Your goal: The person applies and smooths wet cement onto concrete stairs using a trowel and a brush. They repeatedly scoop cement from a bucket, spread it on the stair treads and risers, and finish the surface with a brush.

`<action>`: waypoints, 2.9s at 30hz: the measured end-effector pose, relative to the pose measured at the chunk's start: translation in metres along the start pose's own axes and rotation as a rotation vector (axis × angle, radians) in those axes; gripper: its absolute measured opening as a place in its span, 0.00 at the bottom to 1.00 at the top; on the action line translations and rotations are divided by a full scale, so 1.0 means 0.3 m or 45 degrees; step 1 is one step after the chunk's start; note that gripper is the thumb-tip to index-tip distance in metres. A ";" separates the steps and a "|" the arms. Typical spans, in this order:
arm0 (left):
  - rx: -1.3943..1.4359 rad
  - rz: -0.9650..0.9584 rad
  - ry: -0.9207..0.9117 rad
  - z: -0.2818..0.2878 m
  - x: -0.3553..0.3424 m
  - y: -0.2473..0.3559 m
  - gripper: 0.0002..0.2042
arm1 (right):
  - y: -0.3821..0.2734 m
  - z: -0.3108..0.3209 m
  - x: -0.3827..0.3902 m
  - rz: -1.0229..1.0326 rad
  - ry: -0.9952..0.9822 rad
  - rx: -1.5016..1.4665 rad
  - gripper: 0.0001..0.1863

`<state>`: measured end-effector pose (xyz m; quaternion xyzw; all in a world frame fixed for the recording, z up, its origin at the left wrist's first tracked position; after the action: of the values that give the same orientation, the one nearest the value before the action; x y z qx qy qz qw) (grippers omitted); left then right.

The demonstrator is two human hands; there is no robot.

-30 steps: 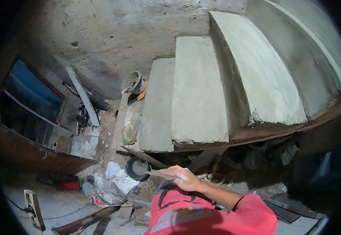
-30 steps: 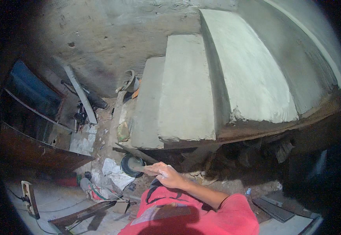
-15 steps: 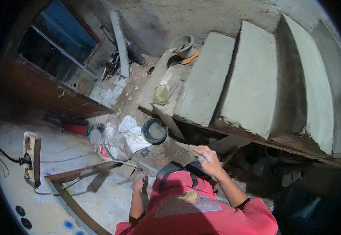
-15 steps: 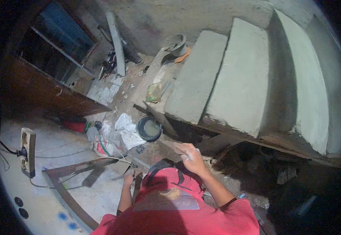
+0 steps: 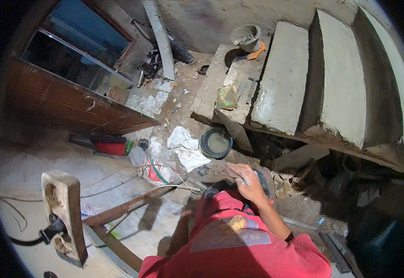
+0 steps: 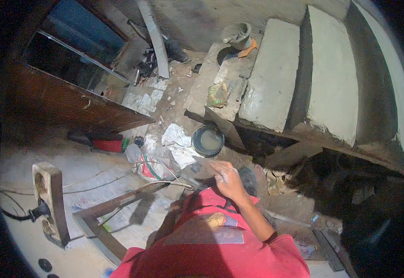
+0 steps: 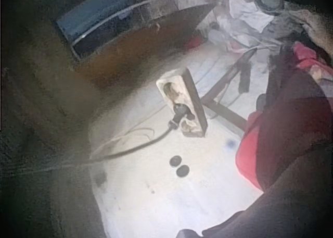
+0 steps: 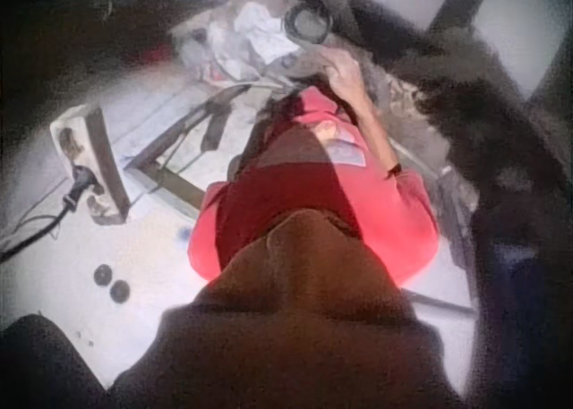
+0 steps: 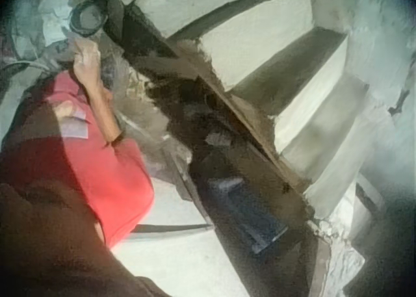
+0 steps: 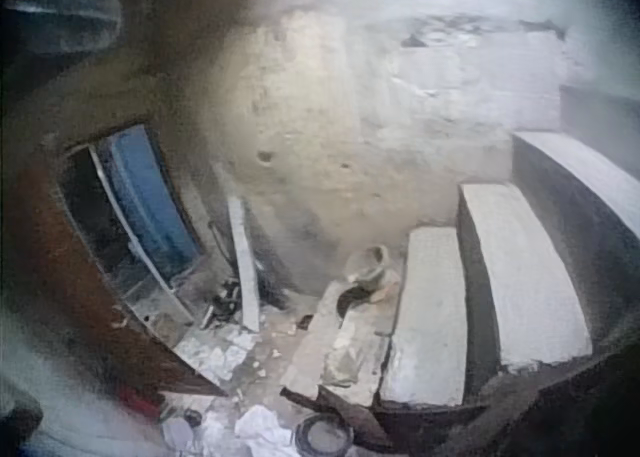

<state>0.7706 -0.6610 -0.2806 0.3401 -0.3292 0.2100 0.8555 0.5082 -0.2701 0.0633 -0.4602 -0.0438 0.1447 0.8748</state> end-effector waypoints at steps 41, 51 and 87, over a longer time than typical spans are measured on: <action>0.157 -0.267 0.080 1.015 -1.497 1.228 0.19 | 0.513 -0.346 -0.912 -0.807 0.079 0.091 0.24; 0.094 -0.456 -0.096 1.865 -2.208 1.373 0.18 | 0.184 -0.696 -1.817 -0.970 0.186 -0.005 0.18; -0.343 -0.997 -0.221 2.143 -2.111 2.725 0.19 | 0.135 0.027 -2.252 -1.248 1.257 -1.074 0.17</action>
<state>-0.4166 -0.6534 -0.0100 0.3411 -0.2703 -0.2053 0.8766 -0.1468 -0.4403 0.0732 -0.6905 0.0995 -0.5030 0.5103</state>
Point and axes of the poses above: each hand's wrist, its own x-axis away from the middle knuckle, its own z-axis out of the back of the hand, y = z × x, the point moved 6 cm from there along -x, towards the middle knuckle, and after that the axes turned 15 degrees about x, right-handed, at the moved point
